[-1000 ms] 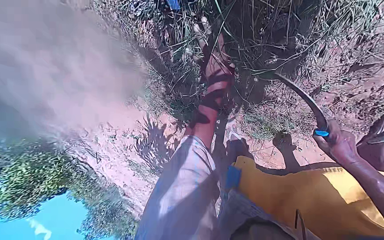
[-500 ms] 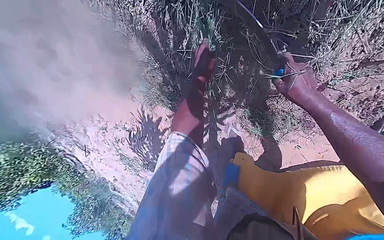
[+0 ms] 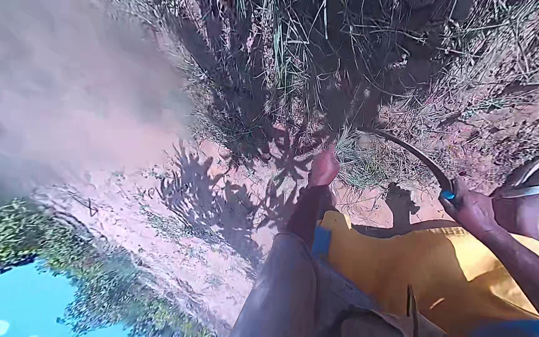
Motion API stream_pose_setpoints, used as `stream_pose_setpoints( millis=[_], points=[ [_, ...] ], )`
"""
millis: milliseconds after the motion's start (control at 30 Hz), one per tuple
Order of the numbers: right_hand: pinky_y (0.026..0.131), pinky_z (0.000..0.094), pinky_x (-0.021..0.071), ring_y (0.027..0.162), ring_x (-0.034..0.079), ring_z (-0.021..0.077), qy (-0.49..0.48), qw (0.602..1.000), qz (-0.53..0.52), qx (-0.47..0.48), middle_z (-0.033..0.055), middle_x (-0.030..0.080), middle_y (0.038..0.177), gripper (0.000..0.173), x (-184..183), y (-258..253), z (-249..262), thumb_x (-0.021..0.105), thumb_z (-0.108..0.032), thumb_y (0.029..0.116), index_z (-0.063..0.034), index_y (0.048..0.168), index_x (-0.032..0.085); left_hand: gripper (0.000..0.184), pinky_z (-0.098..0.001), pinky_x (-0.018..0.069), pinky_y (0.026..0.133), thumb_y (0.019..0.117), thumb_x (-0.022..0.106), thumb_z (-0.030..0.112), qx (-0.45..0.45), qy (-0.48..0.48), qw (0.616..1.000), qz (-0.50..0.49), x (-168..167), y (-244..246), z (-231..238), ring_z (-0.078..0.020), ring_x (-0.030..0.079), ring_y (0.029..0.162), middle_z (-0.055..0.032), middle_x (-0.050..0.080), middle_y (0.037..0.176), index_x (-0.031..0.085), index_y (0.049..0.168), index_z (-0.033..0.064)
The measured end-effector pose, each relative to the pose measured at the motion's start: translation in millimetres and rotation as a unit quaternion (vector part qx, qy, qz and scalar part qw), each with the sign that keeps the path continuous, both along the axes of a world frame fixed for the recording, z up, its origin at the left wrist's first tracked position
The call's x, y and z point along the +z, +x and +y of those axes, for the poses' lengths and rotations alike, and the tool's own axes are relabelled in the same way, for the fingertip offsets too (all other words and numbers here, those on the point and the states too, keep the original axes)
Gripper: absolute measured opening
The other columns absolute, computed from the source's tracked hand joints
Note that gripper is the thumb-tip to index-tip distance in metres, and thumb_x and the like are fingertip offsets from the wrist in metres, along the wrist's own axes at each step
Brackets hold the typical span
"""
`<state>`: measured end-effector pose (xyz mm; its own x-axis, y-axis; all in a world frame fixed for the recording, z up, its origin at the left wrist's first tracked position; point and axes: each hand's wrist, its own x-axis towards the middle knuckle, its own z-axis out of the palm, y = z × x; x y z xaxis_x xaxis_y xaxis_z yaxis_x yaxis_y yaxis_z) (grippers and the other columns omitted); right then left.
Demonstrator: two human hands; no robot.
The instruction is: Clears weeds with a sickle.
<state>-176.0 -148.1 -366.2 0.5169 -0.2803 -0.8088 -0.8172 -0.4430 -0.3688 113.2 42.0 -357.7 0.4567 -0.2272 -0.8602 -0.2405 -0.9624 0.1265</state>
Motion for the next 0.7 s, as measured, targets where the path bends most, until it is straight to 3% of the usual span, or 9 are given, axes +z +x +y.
stream_pose_setpoints(
  millis=[67,133,233,300,367,467,500,567,700],
  points=[
    [0.07,0.0733,0.0462,0.082,0.065,0.0615,-0.025,0.997,-0.064,-0.038,0.0387,0.065,0.086,0.043,7,22,-6,0.062,-0.014,0.0948,0.0152,0.125,0.054,0.036,-0.0705,0.0506,0.09,0.108,0.046,0.014,0.016,0.007,0.998,-0.054,2,2,3,-0.0534,0.064,0.113,-0.0323,0.066,0.122,0.051,0.142,0.0021],
    [0.071,0.0732,0.0456,0.082,0.064,0.0606,-0.039,0.99,-0.104,-0.087,0.0381,0.063,0.086,0.045,7,66,-21,0.063,-0.017,0.097,0.0151,0.125,0.05,0.035,-0.0652,0.0479,0.1,0.1055,0.049,0.011,-0.009,-0.021,0.99,-0.139,9,22,-15,-0.048,0.063,0.119,-0.0304,0.066,0.126,0.06,0.136,-0.0029],
    [0.068,0.0719,0.0461,0.081,0.064,0.0572,-0.043,0.977,-0.157,-0.135,0.035,0.062,0.089,0.044,4,128,-38,0.065,-0.021,0.0982,0.0105,0.124,0.048,0.038,-0.0599,0.0401,0.11,0.0976,0.056,0.004,-0.076,-0.092,0.969,-0.218,19,76,-57,-0.0469,0.054,0.132,-0.0324,0.056,0.14,0.06,0.134,-0.0077],
    [0.074,0.0738,0.0454,0.088,0.064,0.0601,-0.046,0.97,-0.186,-0.147,0.0388,0.064,0.095,0.047,10,155,-40,0.067,-0.019,0.0959,0.0146,0.125,0.049,0.043,-0.0467,0.0366,0.118,0.0994,0.052,0.002,-0.018,-0.157,0.945,-0.287,16,119,-93,-0.038,0.044,0.144,-0.0274,0.042,0.156,0.054,0.142,-0.0064],
    [0.075,0.0735,0.0456,0.089,0.065,0.0608,-0.051,0.966,-0.211,-0.14,0.0388,0.064,0.095,0.048,12,174,-40,0.066,-0.017,0.0956,0.0146,0.126,0.048,0.044,-0.0374,0.0262,0.124,0.1049,0.041,0.006,0.082,-0.22,0.911,-0.34,10,166,-128,-0.0351,0.033,0.151,-0.0305,0.034,0.159,0.045,0.145,-0.013],
    [0.066,0.0675,0.0465,0.077,0.066,0.0546,-0.056,0.955,-0.261,-0.129,0.0324,0.064,0.084,0.04,10,192,-33,0.066,-0.015,0.0946,0.0107,0.122,0.051,0.057,-0.0331,0.0331,0.12,0.1127,0.039,0.026,0.258,-0.183,0.896,-0.311,2,206,-162,-0.0284,0.039,0.148,-0.0276,0.037,0.159,0.026,0.156,-0.0088],
    [0.067,0.0673,0.0472,0.079,0.066,0.0546,-0.052,0.958,-0.255,-0.119,0.0319,0.065,0.084,0.04,12,201,-33,0.065,-0.016,0.0956,0.0098,0.122,0.051,0.057,-0.0345,0.036,0.118,0.1133,0.037,0.027,0.255,-0.154,0.914,-0.277,4,205,-165,-0.0285,0.043,0.145,-0.028,0.04,0.156,0.027,0.155,-0.0099],
    [0.075,0.0701,0.0471,0.09,0.066,0.0582,-0.032,0.968,-0.231,-0.095,0.0357,0.065,0.093,0.045,21,225,-37,0.062,-0.018,0.0985,0.0116,0.13,0.05,0.048,-0.038,0.0355,0.117,0.1143,0.033,0.022,0.194,-0.123,0.947,-0.226,9,194,-158,-0.0303,0.046,0.142,-0.0289,0.048,0.15,0.043,0.145,-0.0133],
    [0.093,0.0664,0.0466,0.111,0.063,0.054,-0.02,0.975,-0.215,-0.048,0.0352,0.065,0.114,0.044,31,276,-49,0.058,-0.016,0.1017,0.0108,0.136,0.05,0.048,-0.0413,0.0331,0.12,0.1144,0.03,0.023,0.173,-0.111,0.954,-0.218,16,185,-144,-0.0313,0.045,0.144,-0.0271,0.048,0.152,0.045,0.147,-0.0094]
  ],
)
